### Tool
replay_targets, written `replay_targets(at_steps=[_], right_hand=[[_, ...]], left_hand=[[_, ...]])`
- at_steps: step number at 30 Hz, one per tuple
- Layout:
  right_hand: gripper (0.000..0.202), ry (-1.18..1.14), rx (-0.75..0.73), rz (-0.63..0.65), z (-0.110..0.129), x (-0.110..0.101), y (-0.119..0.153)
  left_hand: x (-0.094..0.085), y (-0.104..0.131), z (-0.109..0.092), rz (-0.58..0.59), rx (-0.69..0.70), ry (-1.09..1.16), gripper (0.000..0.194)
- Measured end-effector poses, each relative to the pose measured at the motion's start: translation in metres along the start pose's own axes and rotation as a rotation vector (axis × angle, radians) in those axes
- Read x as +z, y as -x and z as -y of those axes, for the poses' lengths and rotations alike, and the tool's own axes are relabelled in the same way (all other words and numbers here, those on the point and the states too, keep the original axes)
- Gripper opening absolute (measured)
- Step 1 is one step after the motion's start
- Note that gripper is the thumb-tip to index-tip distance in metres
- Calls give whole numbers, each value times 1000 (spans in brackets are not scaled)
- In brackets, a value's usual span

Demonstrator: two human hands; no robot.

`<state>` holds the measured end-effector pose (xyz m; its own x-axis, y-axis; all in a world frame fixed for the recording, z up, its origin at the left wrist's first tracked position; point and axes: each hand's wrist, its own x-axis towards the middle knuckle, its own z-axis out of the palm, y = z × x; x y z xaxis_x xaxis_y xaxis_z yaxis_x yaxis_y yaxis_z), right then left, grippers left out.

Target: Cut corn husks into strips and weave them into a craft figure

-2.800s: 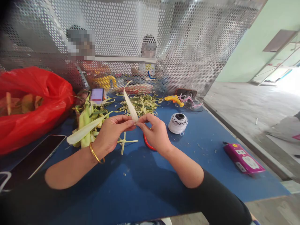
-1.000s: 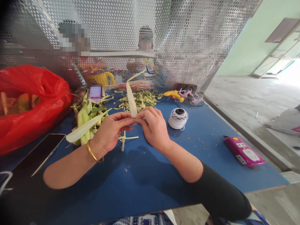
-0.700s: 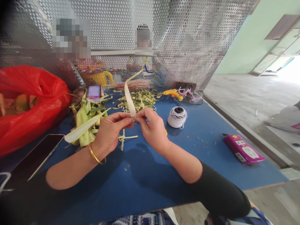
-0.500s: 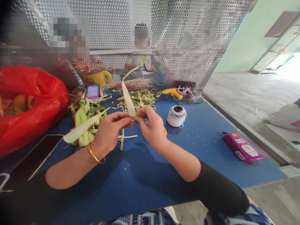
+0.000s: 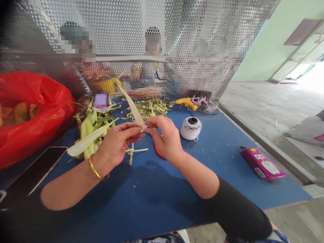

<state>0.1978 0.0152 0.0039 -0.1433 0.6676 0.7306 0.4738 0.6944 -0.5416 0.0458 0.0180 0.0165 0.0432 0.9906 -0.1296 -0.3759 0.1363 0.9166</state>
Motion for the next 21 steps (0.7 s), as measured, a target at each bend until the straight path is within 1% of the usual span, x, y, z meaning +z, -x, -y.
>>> replay_targets(at_steps=[3, 6, 12, 15, 21], right_hand=[[9, 91, -172, 37, -1, -4, -2], [12, 155, -250, 18, -2, -4, -3], [7, 190, -253, 17, -4, -2, -3], [10, 190, -264, 31, -5, -3, -3], [16, 310, -362, 51, -7, -4, -2]], left_hand=[[0, 1, -3, -3, -24, 13, 16], [0, 1, -3, 4, -52, 18, 14], [1, 2, -3, 16, -79, -7, 15], [0, 1, -3, 20, -76, -23, 17], [-1, -1, 0, 23, -66, -57, 14]])
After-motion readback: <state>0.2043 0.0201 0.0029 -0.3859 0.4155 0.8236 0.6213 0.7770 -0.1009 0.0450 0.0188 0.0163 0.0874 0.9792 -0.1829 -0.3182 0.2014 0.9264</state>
